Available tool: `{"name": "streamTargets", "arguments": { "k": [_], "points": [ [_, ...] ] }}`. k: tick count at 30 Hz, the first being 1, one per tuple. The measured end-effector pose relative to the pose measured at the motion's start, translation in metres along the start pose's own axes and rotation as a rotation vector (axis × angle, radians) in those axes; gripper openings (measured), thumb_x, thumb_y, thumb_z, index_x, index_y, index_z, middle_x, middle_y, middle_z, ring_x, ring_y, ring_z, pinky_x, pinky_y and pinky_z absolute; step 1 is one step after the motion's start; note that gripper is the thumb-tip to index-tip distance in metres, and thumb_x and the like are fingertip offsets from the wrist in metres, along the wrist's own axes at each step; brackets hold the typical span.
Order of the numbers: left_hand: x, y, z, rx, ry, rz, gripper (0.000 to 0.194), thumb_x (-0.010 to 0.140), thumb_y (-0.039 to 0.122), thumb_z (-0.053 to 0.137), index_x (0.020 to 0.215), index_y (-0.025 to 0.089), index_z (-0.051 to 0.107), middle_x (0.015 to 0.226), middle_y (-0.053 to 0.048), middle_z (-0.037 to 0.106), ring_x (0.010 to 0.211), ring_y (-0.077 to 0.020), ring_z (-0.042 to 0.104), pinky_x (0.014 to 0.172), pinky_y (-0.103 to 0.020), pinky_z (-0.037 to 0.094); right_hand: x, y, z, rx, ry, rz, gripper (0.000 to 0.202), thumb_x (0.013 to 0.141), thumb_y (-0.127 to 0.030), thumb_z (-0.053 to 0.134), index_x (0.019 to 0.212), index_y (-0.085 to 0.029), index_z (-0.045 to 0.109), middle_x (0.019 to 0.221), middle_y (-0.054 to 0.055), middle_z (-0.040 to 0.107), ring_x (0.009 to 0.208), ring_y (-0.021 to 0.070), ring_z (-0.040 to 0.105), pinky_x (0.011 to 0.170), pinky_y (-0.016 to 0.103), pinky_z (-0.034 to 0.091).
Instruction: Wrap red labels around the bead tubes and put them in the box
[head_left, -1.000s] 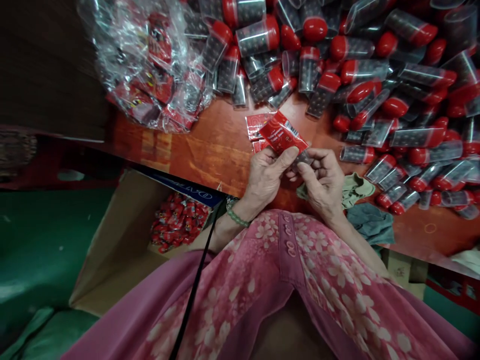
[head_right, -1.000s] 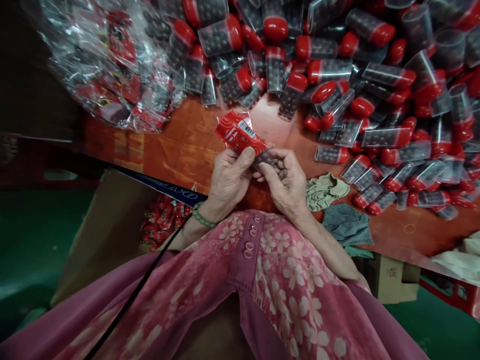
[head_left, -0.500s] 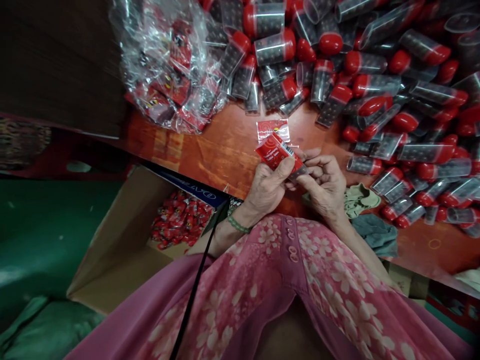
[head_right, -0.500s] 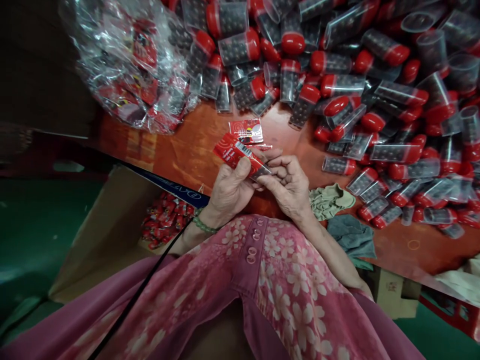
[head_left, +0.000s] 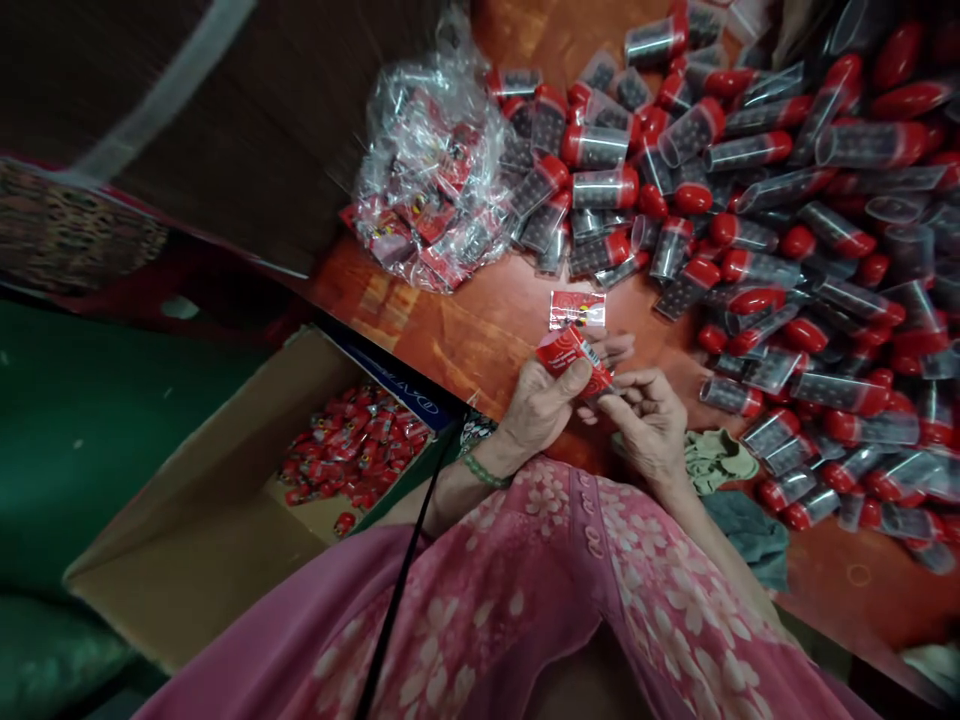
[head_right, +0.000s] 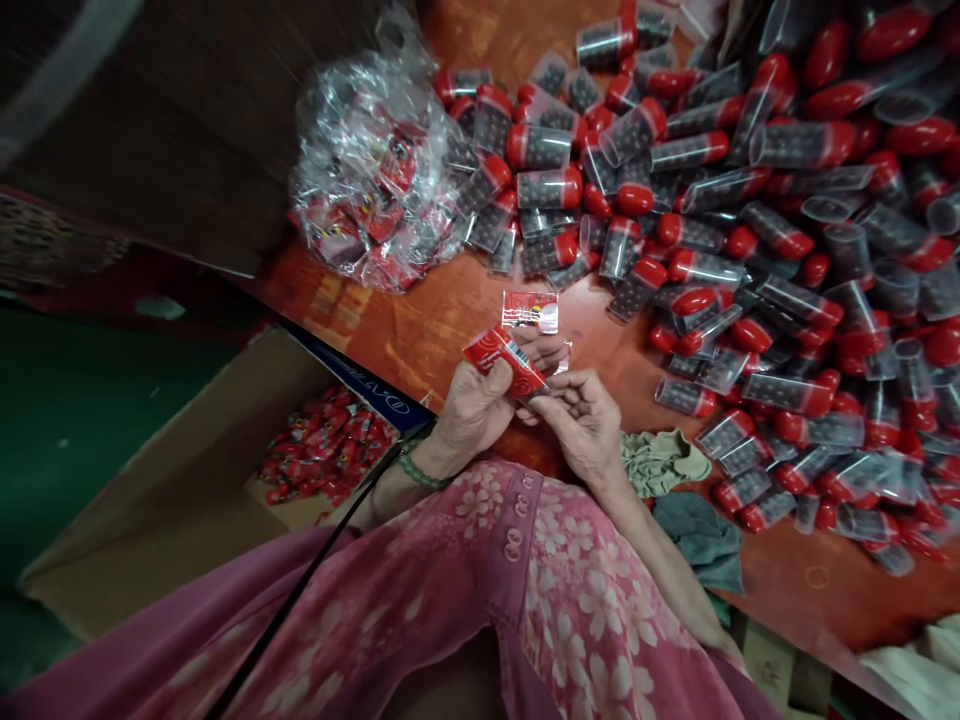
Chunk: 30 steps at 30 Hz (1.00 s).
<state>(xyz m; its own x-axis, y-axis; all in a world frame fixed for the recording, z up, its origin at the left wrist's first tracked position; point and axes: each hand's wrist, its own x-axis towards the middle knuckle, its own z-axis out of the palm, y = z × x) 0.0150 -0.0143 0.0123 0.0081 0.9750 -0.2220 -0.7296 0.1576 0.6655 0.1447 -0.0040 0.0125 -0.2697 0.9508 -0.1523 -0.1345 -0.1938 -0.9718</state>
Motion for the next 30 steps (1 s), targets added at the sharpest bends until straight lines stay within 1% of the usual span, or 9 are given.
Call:
{"name": "streamTargets", "arguments": {
  "k": [3, 6, 9, 12, 15, 18, 20, 26, 30],
  "points": [
    [-0.001, -0.004, -0.001, 0.004, 0.005, 0.012, 0.045, 0.084, 0.056, 0.071, 0.108, 0.019, 0.064, 0.095, -0.008, 0.077, 0.094, -0.0234, 0.074, 0.081, -0.034, 0.058, -0.006, 0.005, -0.001, -0.128, 0.064, -0.104, 0.025, 0.08, -0.032, 0.081, 0.087, -0.024, 0.058, 0.072, -0.006, 0.074, 0.055, 0.0123, 0.072, 0.057, 0.022, 0.062],
    [-0.003, -0.009, -0.001, 0.01, -0.031, 0.006, 0.04, 0.085, 0.055, 0.069, 0.102, 0.019, 0.064, 0.093, -0.006, 0.077, 0.095, -0.023, 0.074, 0.086, -0.036, 0.057, -0.012, 0.008, -0.002, -0.224, 0.167, -0.239, 0.032, 0.077, -0.033, 0.084, 0.091, -0.026, 0.057, 0.08, -0.005, 0.075, 0.062, 0.0125, 0.073, 0.058, 0.021, 0.06],
    [-0.003, -0.01, 0.0, 0.031, -0.069, -0.026, 0.041, 0.086, 0.057, 0.067, 0.1, 0.018, 0.065, 0.096, -0.007, 0.076, 0.094, -0.0228, 0.074, 0.085, -0.035, 0.057, -0.012, 0.008, -0.001, -0.212, 0.177, -0.294, 0.035, 0.078, -0.038, 0.084, 0.091, -0.027, 0.053, 0.081, -0.006, 0.072, 0.06, 0.0122, 0.072, 0.055, 0.021, 0.058],
    [0.0, -0.009, 0.0, 0.06, -0.108, -0.01, 0.042, 0.087, 0.057, 0.066, 0.098, 0.017, 0.067, 0.102, -0.008, 0.075, 0.102, -0.0237, 0.072, 0.094, -0.037, 0.055, -0.007, 0.008, 0.002, -0.197, 0.193, -0.339, 0.039, 0.077, -0.041, 0.084, 0.088, -0.026, 0.05, 0.081, -0.006, 0.068, 0.065, 0.0122, 0.073, 0.055, 0.02, 0.056],
    [0.002, -0.007, -0.002, 0.082, -0.122, 0.013, 0.039, 0.087, 0.056, 0.065, 0.098, 0.018, 0.068, 0.106, -0.009, 0.075, 0.109, -0.0242, 0.069, 0.102, -0.039, 0.051, -0.003, 0.008, 0.005, -0.195, 0.183, -0.358, 0.04, 0.078, -0.04, 0.084, 0.086, -0.026, 0.048, 0.084, -0.005, 0.067, 0.079, 0.0137, 0.076, 0.064, 0.02, 0.059],
    [0.002, -0.007, -0.003, 0.083, -0.125, 0.015, 0.039, 0.087, 0.055, 0.066, 0.099, 0.018, 0.069, 0.106, -0.009, 0.075, 0.108, -0.024, 0.069, 0.102, -0.04, 0.051, -0.002, 0.008, 0.006, -0.211, 0.175, -0.35, 0.039, 0.079, -0.04, 0.083, 0.085, -0.025, 0.047, 0.088, -0.003, 0.068, 0.095, 0.018, 0.077, 0.074, 0.025, 0.061],
    [0.001, -0.008, -0.003, 0.084, -0.116, 0.013, 0.04, 0.086, 0.056, 0.066, 0.098, 0.018, 0.069, 0.105, -0.009, 0.075, 0.107, -0.0241, 0.069, 0.103, -0.04, 0.051, -0.002, 0.009, 0.006, -0.22, 0.191, -0.361, 0.04, 0.078, -0.041, 0.083, 0.085, -0.025, 0.047, 0.085, -0.003, 0.067, 0.099, 0.02, 0.076, 0.075, 0.027, 0.062],
    [-0.004, -0.008, 0.006, 0.096, -0.135, 0.02, 0.038, 0.087, 0.056, 0.067, 0.096, 0.018, 0.07, 0.102, -0.008, 0.076, 0.111, -0.0246, 0.069, 0.106, -0.041, 0.049, -0.005, 0.009, 0.005, -0.16, 0.196, -0.396, 0.038, 0.077, -0.033, 0.086, 0.083, -0.025, 0.049, 0.082, -0.006, 0.065, 0.081, 0.0134, 0.077, 0.073, 0.022, 0.061],
    [-0.008, 0.0, 0.006, 0.131, -0.146, 0.025, 0.04, 0.087, 0.057, 0.066, 0.093, 0.018, 0.069, 0.1, -0.009, 0.077, 0.11, -0.025, 0.07, 0.105, -0.042, 0.052, -0.011, 0.007, 0.006, -0.128, 0.123, -0.368, 0.031, 0.081, -0.027, 0.082, 0.089, -0.026, 0.052, 0.094, -0.003, 0.07, 0.088, 0.0143, 0.077, 0.079, 0.025, 0.062]
  ]
}}
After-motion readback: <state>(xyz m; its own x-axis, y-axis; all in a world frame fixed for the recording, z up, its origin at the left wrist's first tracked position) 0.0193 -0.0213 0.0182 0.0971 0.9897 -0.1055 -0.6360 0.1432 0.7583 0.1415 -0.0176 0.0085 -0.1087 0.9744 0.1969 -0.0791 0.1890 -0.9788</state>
